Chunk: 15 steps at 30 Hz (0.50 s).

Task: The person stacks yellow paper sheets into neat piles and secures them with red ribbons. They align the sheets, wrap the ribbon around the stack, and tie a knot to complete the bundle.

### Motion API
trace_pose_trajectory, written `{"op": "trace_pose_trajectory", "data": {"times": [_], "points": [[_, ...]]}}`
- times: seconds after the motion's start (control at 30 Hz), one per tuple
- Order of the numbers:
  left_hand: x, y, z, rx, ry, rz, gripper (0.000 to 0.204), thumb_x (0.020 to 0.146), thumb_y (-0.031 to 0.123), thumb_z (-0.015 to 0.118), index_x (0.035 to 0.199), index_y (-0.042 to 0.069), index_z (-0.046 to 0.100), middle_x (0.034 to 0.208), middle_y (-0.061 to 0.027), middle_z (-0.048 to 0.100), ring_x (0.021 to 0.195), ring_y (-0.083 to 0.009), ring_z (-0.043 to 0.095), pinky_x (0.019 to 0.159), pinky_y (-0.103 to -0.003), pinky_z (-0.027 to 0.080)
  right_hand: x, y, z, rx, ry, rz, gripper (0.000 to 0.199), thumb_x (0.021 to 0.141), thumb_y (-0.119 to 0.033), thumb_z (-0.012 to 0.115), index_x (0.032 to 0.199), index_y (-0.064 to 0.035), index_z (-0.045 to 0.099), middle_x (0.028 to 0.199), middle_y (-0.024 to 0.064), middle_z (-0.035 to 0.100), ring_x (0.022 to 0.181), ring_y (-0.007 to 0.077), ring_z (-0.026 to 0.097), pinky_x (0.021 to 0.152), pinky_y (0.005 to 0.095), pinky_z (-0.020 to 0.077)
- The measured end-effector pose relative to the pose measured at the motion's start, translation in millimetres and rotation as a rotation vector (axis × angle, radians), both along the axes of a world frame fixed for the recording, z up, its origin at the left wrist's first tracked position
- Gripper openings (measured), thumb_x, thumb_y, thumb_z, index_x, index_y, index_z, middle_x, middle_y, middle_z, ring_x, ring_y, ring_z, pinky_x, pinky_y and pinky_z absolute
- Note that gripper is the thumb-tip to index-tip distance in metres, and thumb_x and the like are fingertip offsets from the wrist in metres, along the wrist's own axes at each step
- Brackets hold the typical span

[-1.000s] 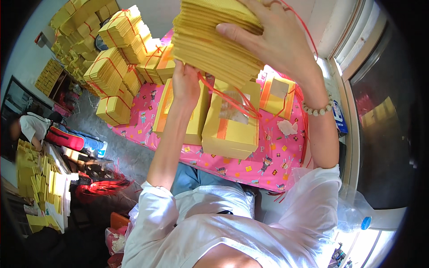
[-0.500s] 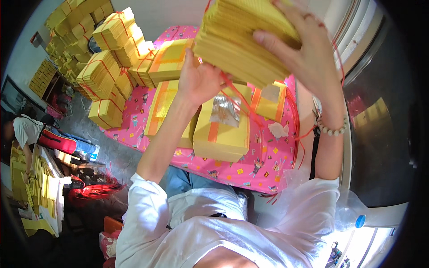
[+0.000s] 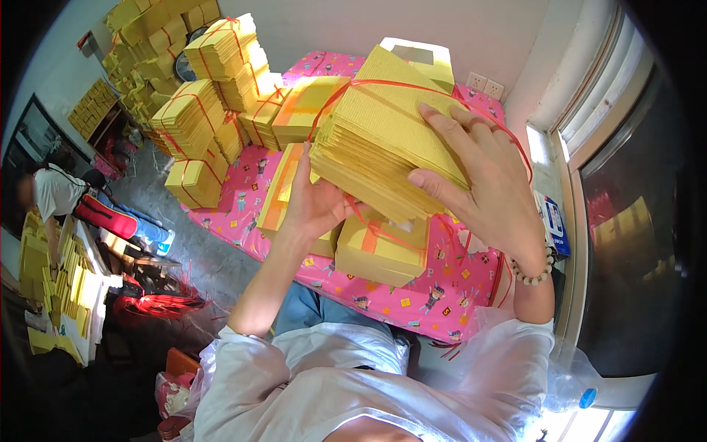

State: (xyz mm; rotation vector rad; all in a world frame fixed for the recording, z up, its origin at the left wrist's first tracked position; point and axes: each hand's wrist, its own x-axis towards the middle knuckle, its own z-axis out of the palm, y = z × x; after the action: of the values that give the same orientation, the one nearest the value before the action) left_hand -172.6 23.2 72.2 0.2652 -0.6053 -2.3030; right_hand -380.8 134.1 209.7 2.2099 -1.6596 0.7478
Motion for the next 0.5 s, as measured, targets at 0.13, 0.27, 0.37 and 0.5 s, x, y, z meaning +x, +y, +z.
{"op": "trace_pose_trajectory", "data": {"times": [0.13, 0.27, 0.37, 0.5], "points": [[5, 3, -13, 0.093, -0.114, -0.010, 0.085, 0.084, 0.075, 0.034, 0.140, 0.012, 0.036, 0.139, -0.0121, 0.041, 0.125, -0.0312, 0.044, 0.104, -0.050, 0.036, -4, -5, -8, 0.144, -0.021, 0.057, 0.058, 0.088, -0.047, 0.055, 0.129, -0.0059, 0.053, 0.101, 0.0191, 0.056, 0.090, 0.0323, 0.054, 0.081, 0.0397, 0.0423], [4, 3, -24, 0.138, -0.152, -0.023, 0.084, 0.084, 0.075, 0.034, 0.139, 0.012, 0.038, 0.138, -0.0122, 0.043, 0.123, -0.0318, 0.046, 0.103, -0.053, 0.036, -14, -19, -21, 0.222, -0.115, 0.095, 0.054, 0.091, -0.046, 0.051, 0.126, -0.0051, 0.055, 0.096, 0.0187, 0.056, 0.090, 0.0313, 0.055, 0.081, 0.0381, 0.0432], [6, 1, -27, 0.168, -0.147, -0.041, 0.083, 0.084, 0.075, 0.035, 0.138, 0.013, 0.039, 0.137, -0.0122, 0.044, 0.122, -0.0319, 0.047, 0.103, -0.054, 0.036, -15, -23, -21, 0.238, -0.188, 0.077, 0.053, 0.092, -0.047, 0.049, 0.124, -0.0055, 0.058, 0.097, 0.0181, 0.057, 0.090, 0.0310, 0.055, 0.082, 0.0378, 0.0433], [8, 0, -33, 0.185, -0.117, -0.046, 0.082, 0.083, 0.074, 0.037, 0.137, 0.013, 0.040, 0.137, -0.0116, 0.045, 0.121, -0.0319, 0.048, 0.102, -0.054, 0.036, -13, -25, -23, 0.242, -0.259, 0.059, 0.052, 0.092, -0.047, 0.048, 0.120, -0.0056, 0.062, 0.099, 0.0176, 0.057, 0.091, 0.0311, 0.055, 0.082, 0.0375, 0.0432]]}}
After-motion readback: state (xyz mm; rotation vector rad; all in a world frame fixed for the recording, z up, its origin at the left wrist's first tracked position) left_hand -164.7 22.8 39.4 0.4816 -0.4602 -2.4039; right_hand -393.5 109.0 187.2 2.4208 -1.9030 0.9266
